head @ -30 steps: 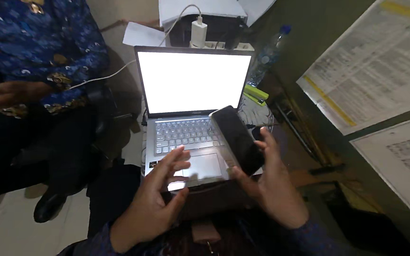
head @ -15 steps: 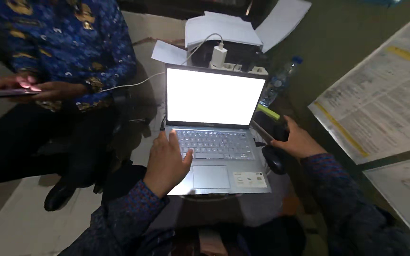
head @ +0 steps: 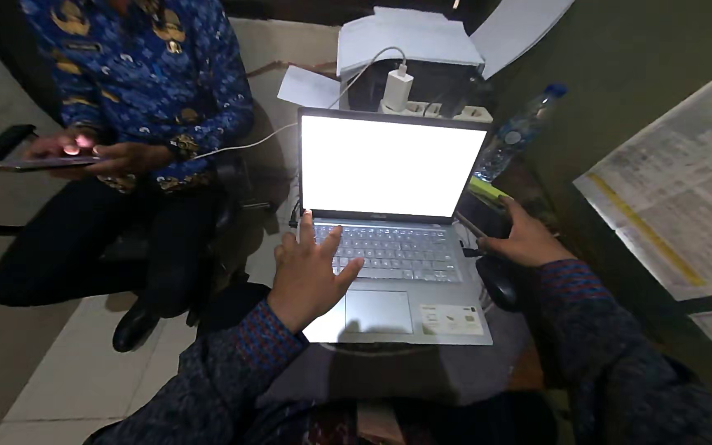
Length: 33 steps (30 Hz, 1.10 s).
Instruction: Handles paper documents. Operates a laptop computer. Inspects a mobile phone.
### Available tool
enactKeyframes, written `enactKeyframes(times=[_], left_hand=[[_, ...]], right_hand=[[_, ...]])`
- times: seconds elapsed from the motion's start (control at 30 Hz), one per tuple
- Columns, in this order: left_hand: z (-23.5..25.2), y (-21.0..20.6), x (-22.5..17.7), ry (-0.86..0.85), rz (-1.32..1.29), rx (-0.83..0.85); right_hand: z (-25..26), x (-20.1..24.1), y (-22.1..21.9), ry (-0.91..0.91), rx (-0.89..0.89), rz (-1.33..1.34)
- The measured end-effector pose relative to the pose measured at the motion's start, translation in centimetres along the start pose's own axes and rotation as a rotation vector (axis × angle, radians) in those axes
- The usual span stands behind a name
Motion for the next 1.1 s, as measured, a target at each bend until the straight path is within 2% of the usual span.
enactKeyframes(times=[0.2, 0.43, 0.8, 1.0, 1.1], left_hand=[[-0.1, 0.0, 0.1, -0.005, 0.016, -0.028], [-0.3, 0.0, 0.2, -0.001, 0.009, -0.033], [-2.7, 0.1, 0.8, 0.016, -0.061, -0.119], [-2.9, 0.0, 0.7, -0.004, -0.039, -0.163], [-2.8, -0.1, 0.7, -0.005, -0.029, -0.164]], right_hand=[[0.1, 0.6, -0.1, 0.066, 0.012, 0.009], [0.1, 1.2, 0.0, 0.046, -0.037, -0.010], [0.1, 2.4, -0.8, 0.105, -0.012, -0.060], [-0.8, 2.2, -0.5, 0.141, -0.086, -0.065], [-3.2, 2.8, 0.9, 0.179, -0.179, -0.061]])
Point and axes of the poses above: each hand's wrist, its own z-axis towards the middle knuckle, its own y-axis out of the back of the hand, x = y × z, the point moved 8 cm from there along z, towards the middle knuckle, and after that the axes turned 6 degrees about -y, right-handed, at the moved point
